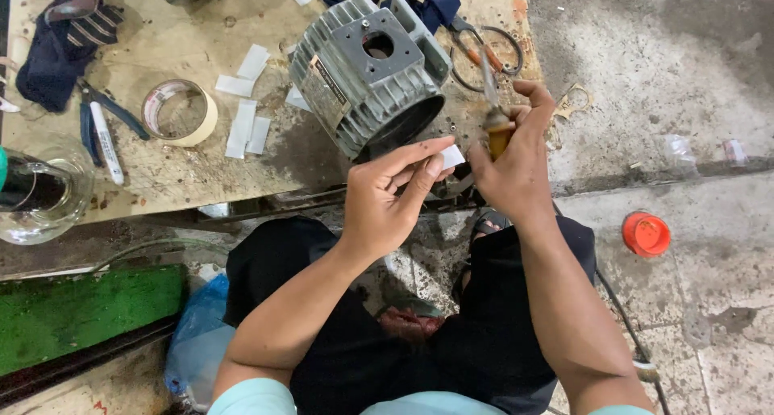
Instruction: Repairing an electric motor by preparing and inserting insulation paper into the stator slots.
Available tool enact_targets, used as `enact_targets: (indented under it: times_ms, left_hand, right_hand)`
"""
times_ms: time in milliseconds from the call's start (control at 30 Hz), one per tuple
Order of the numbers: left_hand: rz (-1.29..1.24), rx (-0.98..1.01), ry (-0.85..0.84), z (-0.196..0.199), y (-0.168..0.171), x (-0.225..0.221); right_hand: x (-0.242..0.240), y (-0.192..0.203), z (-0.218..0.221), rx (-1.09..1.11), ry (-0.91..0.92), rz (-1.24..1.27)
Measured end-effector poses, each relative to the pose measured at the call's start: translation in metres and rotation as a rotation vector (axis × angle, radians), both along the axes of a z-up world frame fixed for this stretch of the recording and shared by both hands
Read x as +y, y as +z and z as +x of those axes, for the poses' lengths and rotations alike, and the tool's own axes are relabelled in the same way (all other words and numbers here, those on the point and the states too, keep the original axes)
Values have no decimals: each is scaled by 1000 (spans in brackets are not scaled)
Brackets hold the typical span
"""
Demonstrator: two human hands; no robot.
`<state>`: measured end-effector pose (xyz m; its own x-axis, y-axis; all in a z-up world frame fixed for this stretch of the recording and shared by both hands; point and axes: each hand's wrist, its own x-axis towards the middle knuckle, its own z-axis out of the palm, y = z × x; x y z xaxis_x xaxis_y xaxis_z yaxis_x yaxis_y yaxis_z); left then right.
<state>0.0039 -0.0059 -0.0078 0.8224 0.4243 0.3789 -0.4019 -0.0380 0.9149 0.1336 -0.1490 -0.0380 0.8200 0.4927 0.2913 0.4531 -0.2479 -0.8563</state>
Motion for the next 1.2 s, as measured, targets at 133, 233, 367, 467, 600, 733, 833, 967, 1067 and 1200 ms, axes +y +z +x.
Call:
enact_targets:
  times_ms: [133, 233, 367, 467, 600, 733, 833, 967, 1067, 1200]
  left_hand:
    - [43, 17, 6, 5, -7, 0]
    - [59, 21, 4, 9, -11, -2]
    - [2, 35, -23, 10, -9, 2]
    - [-124, 42, -122, 8, -14, 8]
    - [-396, 20, -319, 14, -33, 16]
    - [-534, 29, -427, 15, -32, 18]
    - [-192, 52, -323, 15, -25, 13]
    - [216, -101, 15, 15, -16, 6]
    - [340, -161, 90, 16, -16, 5]
    - [423, -213, 150, 16, -14, 7]
  right_hand:
    - [23, 29, -15, -47, 2, 14]
    - [30, 25, -12, -241, -16, -81]
    - [30, 33, -9, -351, -2, 24]
    - [18, 18, -6, -424, 104, 155]
    - [6, 17, -14, -434, 244, 181]
    - [2, 6, -9, -431, 274, 202]
    - [0, 4, -6, -423, 332, 355]
    - [-3, 4, -7, -402, 225, 337]
    - [-3, -2, -9, -333, 191, 387]
    - [-4, -2, -9, -303, 154, 383]
